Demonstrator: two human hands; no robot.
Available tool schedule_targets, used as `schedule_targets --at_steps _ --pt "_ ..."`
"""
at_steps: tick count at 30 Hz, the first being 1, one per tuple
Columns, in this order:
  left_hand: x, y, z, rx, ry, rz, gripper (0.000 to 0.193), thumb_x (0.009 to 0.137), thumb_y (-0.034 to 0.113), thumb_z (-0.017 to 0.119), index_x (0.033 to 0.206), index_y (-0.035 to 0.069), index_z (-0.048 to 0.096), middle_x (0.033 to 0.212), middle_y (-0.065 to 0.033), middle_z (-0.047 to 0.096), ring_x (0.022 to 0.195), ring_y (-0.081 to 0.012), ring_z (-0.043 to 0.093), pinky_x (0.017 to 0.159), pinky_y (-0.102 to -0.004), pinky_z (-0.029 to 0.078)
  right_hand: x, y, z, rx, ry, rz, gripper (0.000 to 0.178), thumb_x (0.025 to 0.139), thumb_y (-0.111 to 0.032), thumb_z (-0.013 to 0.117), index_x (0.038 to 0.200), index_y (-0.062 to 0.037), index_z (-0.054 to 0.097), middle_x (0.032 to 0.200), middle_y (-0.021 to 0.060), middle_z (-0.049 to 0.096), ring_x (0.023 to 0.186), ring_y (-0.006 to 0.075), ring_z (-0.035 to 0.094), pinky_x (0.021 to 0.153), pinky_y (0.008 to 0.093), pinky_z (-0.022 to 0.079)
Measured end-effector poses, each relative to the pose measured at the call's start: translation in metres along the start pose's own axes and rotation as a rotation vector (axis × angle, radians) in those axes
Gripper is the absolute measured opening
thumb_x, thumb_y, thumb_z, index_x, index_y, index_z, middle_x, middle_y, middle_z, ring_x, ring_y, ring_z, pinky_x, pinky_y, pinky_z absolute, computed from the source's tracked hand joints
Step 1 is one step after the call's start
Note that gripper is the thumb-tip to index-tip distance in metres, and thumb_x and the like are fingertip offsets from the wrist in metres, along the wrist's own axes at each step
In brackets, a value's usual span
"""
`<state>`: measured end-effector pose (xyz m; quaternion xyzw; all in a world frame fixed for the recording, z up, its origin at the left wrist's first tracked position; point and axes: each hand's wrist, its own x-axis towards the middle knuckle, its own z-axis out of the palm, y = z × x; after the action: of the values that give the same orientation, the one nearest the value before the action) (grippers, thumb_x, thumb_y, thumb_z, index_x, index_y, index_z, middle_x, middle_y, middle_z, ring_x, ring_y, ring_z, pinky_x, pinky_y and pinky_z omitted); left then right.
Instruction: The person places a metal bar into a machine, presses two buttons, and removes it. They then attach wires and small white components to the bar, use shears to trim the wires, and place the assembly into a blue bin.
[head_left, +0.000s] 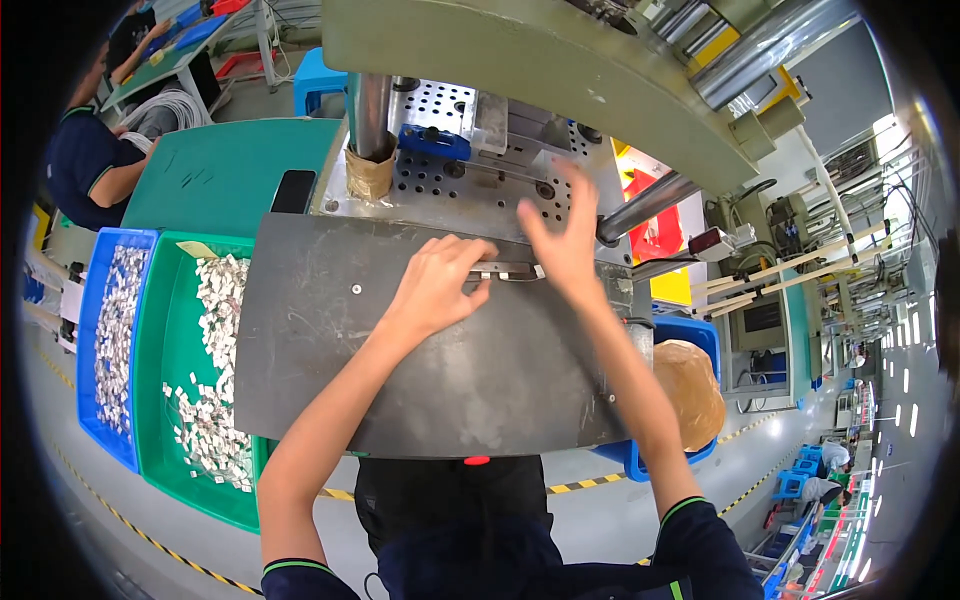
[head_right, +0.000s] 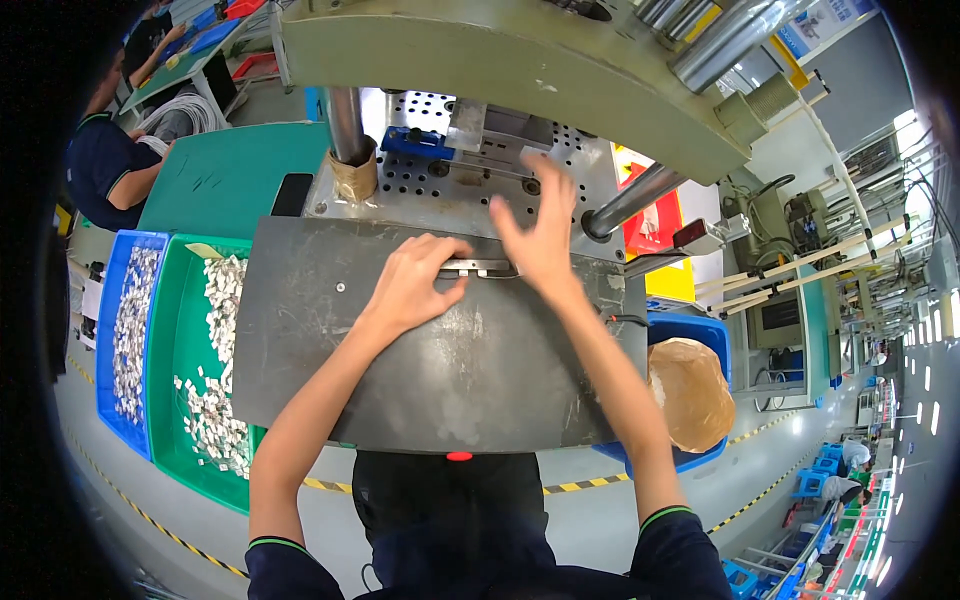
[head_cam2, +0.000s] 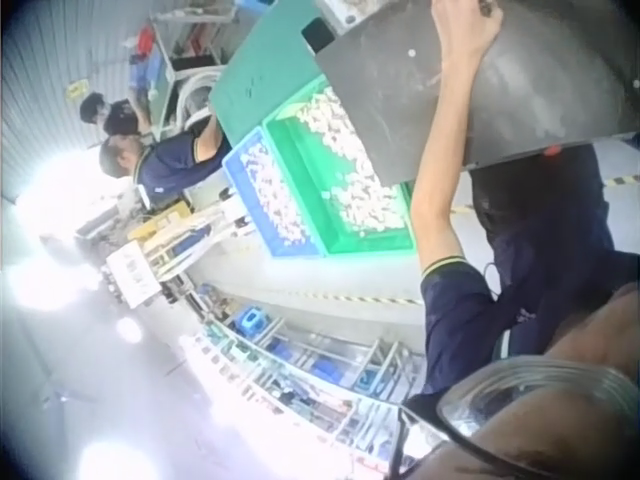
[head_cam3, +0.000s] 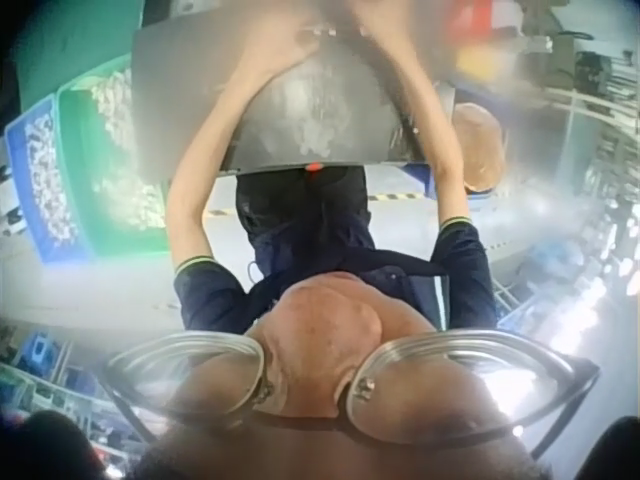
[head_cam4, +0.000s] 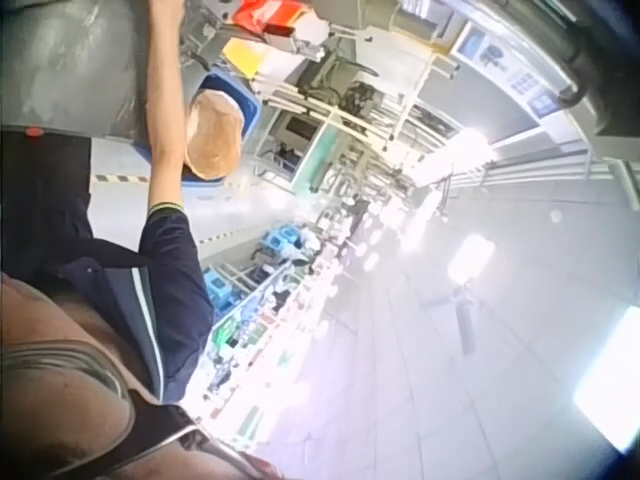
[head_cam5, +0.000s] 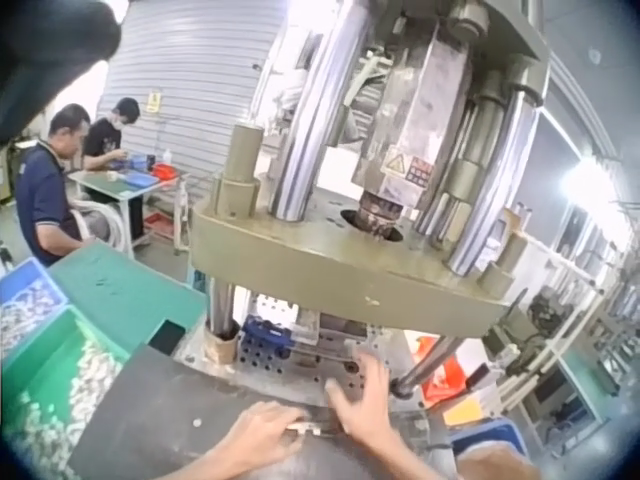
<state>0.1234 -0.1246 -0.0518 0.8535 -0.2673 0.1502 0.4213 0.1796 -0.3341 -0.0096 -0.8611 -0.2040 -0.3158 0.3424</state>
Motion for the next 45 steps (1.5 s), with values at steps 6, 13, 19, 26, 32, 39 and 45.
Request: schedule_targets --at_steps 6,13,19,26,32,39,45 --pt "0.012 0.017 0.005 -0.14 0.171 0.001 0.066 0.076 0.017 0.08 0.138 0.014 0.058 0.133 -0.0098 0.057 0.115 -0.0354 0.061 0.097 -0.0479 0.051 0.16 0.081 0.001 -0.136 -0.247 0.022 0.068 0.084 -0.046 0.086 0.135 -0.0063 0.066 0.132 0.0166 0.068 0.12 0.0321 0.064 0.105 0.0439 0.049" --pt "0.005 0.019 0.005 -0.094 0.166 -0.036 0.054 0.081 0.01 0.079 0.132 0.01 0.062 0.129 -0.0122 0.058 0.106 -0.0338 0.065 0.09 -0.0438 0.056 0.172 0.058 -0.002 -0.227 -0.423 -0.023 0.057 0.081 -0.052 0.086 0.115 -0.0073 0.077 0.105 0.0114 0.076 0.097 0.026 0.07 0.087 0.0408 0.055" --pt "-0.046 0.077 -0.029 -0.039 0.11 -0.146 0.053 0.082 0.008 0.08 0.131 0.006 0.061 0.132 -0.0137 0.058 0.115 -0.0352 0.061 0.098 -0.0435 0.052 0.085 -0.012 -0.048 -0.241 -0.525 0.167 0.061 0.071 -0.052 0.09 0.098 -0.0004 0.07 0.082 0.0119 0.07 0.077 0.03 0.067 0.074 0.0437 0.052" --pt "-0.092 0.109 -0.051 0.047 -0.116 -0.11 0.073 0.075 0.014 0.083 0.142 0.006 0.058 0.147 -0.0152 0.053 0.134 -0.0396 0.049 0.11 -0.0518 0.045 -0.072 -0.067 -0.088 -0.087 -0.635 -0.302 0.066 0.069 -0.045 0.091 0.112 0.0006 0.068 0.083 0.0103 0.067 0.081 0.0299 0.063 0.081 0.0408 0.05" --pt "-0.11 0.1 -0.019 0.058 -0.157 -0.013 0.07 0.072 0.008 0.084 0.138 0.003 0.06 0.148 -0.0154 0.055 0.139 -0.0398 0.05 0.113 -0.0514 0.045 -0.108 -0.083 -0.087 -0.03 -0.691 -0.169 0.07 0.071 -0.036 0.091 0.121 0.0042 0.065 0.09 0.0129 0.066 0.089 0.0318 0.063 0.087 0.0437 0.05" --pt "-0.099 0.09 -0.012 0.05 -0.086 0.015 0.06 0.066 0.0 0.089 0.122 -0.001 0.068 0.124 -0.0151 0.065 0.119 -0.0401 0.063 0.101 -0.0481 0.055 -0.114 -0.084 -0.094 0.055 -0.575 -0.131 0.062 0.072 -0.028 0.092 0.123 -0.0032 0.066 0.099 0.0088 0.054 0.092 0.0298 0.053 0.083 0.0412 0.043" --pt "-0.088 0.08 -0.02 0.135 -0.066 0.025 0.056 0.068 0.008 0.091 0.119 -0.002 0.069 0.117 -0.0144 0.064 0.111 -0.0376 0.064 0.092 -0.0472 0.056 -0.087 -0.08 -0.122 -0.013 -0.417 -0.037 0.063 0.069 -0.032 0.093 0.117 -0.001 0.067 0.095 0.0103 0.055 0.089 0.0306 0.056 0.082 0.0426 0.046"
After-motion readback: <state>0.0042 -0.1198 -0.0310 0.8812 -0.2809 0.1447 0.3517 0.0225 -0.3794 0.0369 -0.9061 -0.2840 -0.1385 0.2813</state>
